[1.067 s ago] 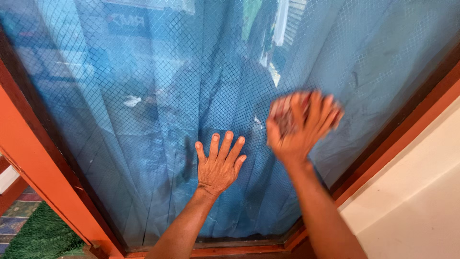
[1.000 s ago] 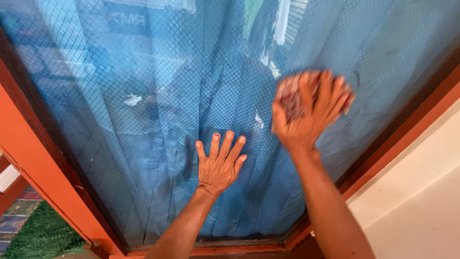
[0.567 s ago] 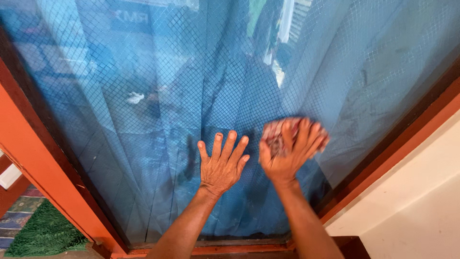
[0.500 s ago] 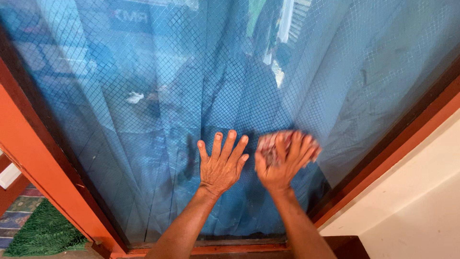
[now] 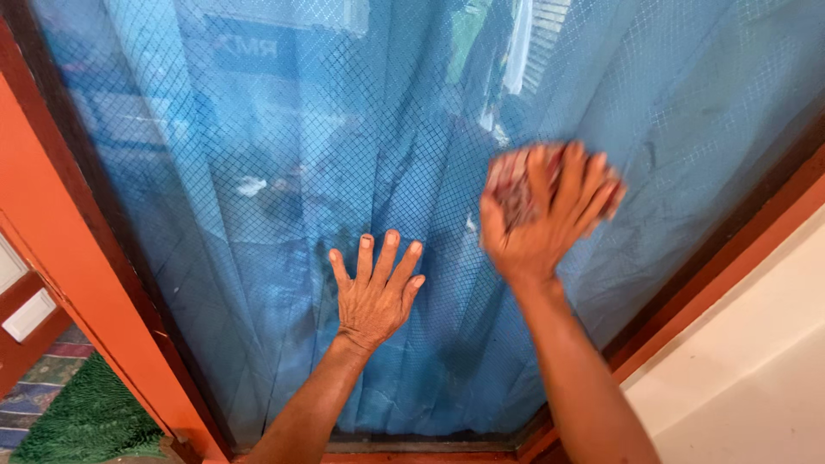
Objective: The person cleans a glass window pane by wiping down the surface with a cloth.
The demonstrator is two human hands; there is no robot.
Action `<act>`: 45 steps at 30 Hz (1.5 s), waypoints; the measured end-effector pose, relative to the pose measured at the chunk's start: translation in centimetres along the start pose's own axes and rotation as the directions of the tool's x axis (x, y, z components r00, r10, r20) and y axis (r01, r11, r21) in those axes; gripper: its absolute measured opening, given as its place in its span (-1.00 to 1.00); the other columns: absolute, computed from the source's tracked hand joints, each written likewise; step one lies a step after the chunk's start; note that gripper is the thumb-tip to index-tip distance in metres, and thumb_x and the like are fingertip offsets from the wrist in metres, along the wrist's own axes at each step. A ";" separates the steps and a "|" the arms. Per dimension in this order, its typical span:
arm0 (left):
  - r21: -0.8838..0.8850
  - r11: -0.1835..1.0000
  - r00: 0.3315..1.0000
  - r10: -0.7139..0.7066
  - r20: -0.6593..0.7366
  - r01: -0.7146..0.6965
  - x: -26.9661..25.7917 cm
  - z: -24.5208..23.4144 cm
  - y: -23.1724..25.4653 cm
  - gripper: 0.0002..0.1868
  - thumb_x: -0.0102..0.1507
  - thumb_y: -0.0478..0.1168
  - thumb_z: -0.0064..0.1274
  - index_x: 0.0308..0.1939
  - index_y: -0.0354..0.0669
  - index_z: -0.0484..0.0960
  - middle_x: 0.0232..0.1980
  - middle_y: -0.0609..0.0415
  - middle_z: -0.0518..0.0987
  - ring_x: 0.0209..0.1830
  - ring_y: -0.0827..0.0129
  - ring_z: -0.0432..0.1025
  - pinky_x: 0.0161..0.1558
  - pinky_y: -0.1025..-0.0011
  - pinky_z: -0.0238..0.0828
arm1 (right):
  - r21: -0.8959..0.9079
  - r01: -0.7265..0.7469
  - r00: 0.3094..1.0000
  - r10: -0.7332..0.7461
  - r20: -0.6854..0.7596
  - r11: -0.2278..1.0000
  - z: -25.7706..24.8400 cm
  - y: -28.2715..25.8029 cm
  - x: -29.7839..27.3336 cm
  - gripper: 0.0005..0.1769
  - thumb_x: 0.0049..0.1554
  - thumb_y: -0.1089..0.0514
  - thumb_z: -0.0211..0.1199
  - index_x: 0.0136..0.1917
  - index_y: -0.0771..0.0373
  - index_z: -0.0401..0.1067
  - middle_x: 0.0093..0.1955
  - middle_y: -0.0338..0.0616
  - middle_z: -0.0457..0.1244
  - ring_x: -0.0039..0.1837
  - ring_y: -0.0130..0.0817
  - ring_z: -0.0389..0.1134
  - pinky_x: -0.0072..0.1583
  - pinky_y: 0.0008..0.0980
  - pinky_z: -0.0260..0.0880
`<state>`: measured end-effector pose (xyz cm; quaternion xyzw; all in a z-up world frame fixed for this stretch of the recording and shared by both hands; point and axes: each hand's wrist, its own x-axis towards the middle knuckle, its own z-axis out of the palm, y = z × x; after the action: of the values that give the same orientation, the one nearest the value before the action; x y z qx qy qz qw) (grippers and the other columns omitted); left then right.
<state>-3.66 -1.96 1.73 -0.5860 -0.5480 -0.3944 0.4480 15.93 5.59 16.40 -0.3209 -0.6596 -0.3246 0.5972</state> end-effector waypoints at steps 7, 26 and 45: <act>0.040 0.999 1.000 0.005 -0.024 -0.004 -0.2 0.5 -0.2 -0.44 0.52 0.18 -0.22 0.57 0.18 0.32 0.65 0.01 0.10 0.68 0.00 -0.18 0.53 -0.33 -0.57 | 0.042 -0.054 0.999 0.054 0.004 0.998 -0.3 -1.4 0.9 -0.15 0.31 -0.43 0.07 0.57 0.25 0.29 0.67 0.19 -0.06 0.71 0.28 -0.21 0.64 0.37 -0.36; 0.040 0.999 1.000 -0.001 -0.019 0.001 -0.2 0.4 -0.2 -0.41 0.50 0.20 -0.19 0.59 0.23 0.29 0.65 0.05 0.09 0.67 0.01 -0.15 0.53 -0.31 -0.56 | 0.002 0.032 0.999 -0.032 0.009 0.999 0.8 -2.6 -9.1 -0.24 0.23 -0.41 0.13 0.46 0.13 0.40 0.66 0.09 -0.07 0.70 0.27 -0.26 0.60 0.42 -0.38; 0.036 0.999 1.000 0.002 -0.008 -0.002 -0.3 0.3 -0.2 -0.41 0.50 0.19 -0.14 0.58 0.22 0.30 0.65 0.04 0.11 0.68 0.00 -0.12 0.53 -0.33 -0.52 | 0.039 0.009 0.996 -0.013 0.089 0.999 1.2 -3.0 -14.3 -0.24 0.26 -0.41 0.10 0.47 0.15 0.37 0.67 0.15 -0.12 0.70 0.29 -0.28 0.60 0.41 -0.41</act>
<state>-3.90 -1.78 1.37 -0.5767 -0.5527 -0.3863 0.4612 13.95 4.31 1.97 -0.3198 -0.6935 -0.3004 0.5715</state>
